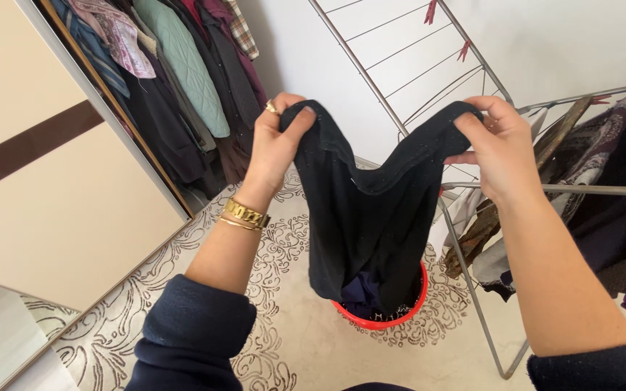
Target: The person takes garments from a red laundry basket, unfolds them, and hangs them on a metal drying rack. The person handles a black top and a dark blue top, spreading each out on the rack to dry.
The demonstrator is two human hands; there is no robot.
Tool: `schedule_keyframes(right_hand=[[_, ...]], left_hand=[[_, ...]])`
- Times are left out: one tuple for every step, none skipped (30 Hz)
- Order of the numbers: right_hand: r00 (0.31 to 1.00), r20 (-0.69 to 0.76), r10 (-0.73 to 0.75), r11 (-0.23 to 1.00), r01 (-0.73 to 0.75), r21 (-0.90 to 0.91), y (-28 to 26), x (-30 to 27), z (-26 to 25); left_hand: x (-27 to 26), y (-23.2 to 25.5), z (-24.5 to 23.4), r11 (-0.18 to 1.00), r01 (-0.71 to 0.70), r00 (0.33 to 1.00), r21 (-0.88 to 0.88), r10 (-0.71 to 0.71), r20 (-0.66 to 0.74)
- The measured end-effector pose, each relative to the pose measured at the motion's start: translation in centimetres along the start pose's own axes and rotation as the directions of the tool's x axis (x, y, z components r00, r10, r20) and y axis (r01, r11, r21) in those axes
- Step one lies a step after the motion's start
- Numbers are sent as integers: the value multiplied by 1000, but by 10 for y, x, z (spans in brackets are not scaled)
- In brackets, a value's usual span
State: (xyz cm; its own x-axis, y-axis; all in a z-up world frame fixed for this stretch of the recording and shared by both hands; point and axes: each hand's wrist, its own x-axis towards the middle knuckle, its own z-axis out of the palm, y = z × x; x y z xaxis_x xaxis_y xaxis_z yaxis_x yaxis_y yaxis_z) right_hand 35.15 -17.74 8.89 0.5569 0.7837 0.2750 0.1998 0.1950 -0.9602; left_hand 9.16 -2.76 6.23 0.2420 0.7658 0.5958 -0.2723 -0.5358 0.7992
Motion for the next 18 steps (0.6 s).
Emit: schedule_keyframes(right_hand=[[1000,0,-2,1000,2,1,-3,-1,3],[1000,13,-22,1000,22,3,-6,-1,7],[999,25,-42,999,42,5,-10,-1,10],[999,26,-44,999,44,6,-13,-2,12],[997,58,-51,999,51,9,-16,-2,14],[994,90,-58,998,57,11,-19,-2,15],[994,90,-59,998,59,11,-23,-3,17],[994,90,-60,998,59,17,-27,-5,21],[994,90,-61,998,59,23,-32,-6,24],[994,91,-61,998,59,23,-27,-4,28],[983,83,-162,984,155,82,-22,-2,31],[963,69,-260,959,249,139,-17,-1,35],[963,69,-260,958,249,139,-18,-1,37],[963,74,-259,958,247,144,-19,-1,39],[963,79,-258,958,245,149,-19,-1,41],[962,79,-260,958,246,150,-19,-1,42],[962,76,-263,956,249,155,-19,0,43],[961,73,-265,955,251,159,-18,1,43]], left_hand=[[1,4,6,1000,-2,1000,0,2,0],[3,8,12,1000,-14,1000,25,14,6],[4,11,17,998,-26,1000,49,25,13],[5,12,22,998,-28,1000,50,27,13],[6,13,26,998,-30,999,48,29,33],[7,13,31,998,-32,998,46,29,52],[8,15,35,998,-33,998,46,31,52],[9,17,39,998,-42,997,36,40,62],[10,19,42,998,-51,996,26,49,72],[12,14,47,998,-52,996,26,50,72],[15,9,52,998,-70,997,-10,70,42],[17,4,57,995,-89,996,-46,89,11],[16,7,61,995,-89,996,-46,90,11],[14,11,66,993,-88,996,-77,89,9],[12,14,70,990,-86,996,-109,88,7],[12,15,73,990,-88,996,-108,89,7],[11,16,75,989,-90,996,-117,92,14],[10,16,78,988,-90,995,-126,94,20]])
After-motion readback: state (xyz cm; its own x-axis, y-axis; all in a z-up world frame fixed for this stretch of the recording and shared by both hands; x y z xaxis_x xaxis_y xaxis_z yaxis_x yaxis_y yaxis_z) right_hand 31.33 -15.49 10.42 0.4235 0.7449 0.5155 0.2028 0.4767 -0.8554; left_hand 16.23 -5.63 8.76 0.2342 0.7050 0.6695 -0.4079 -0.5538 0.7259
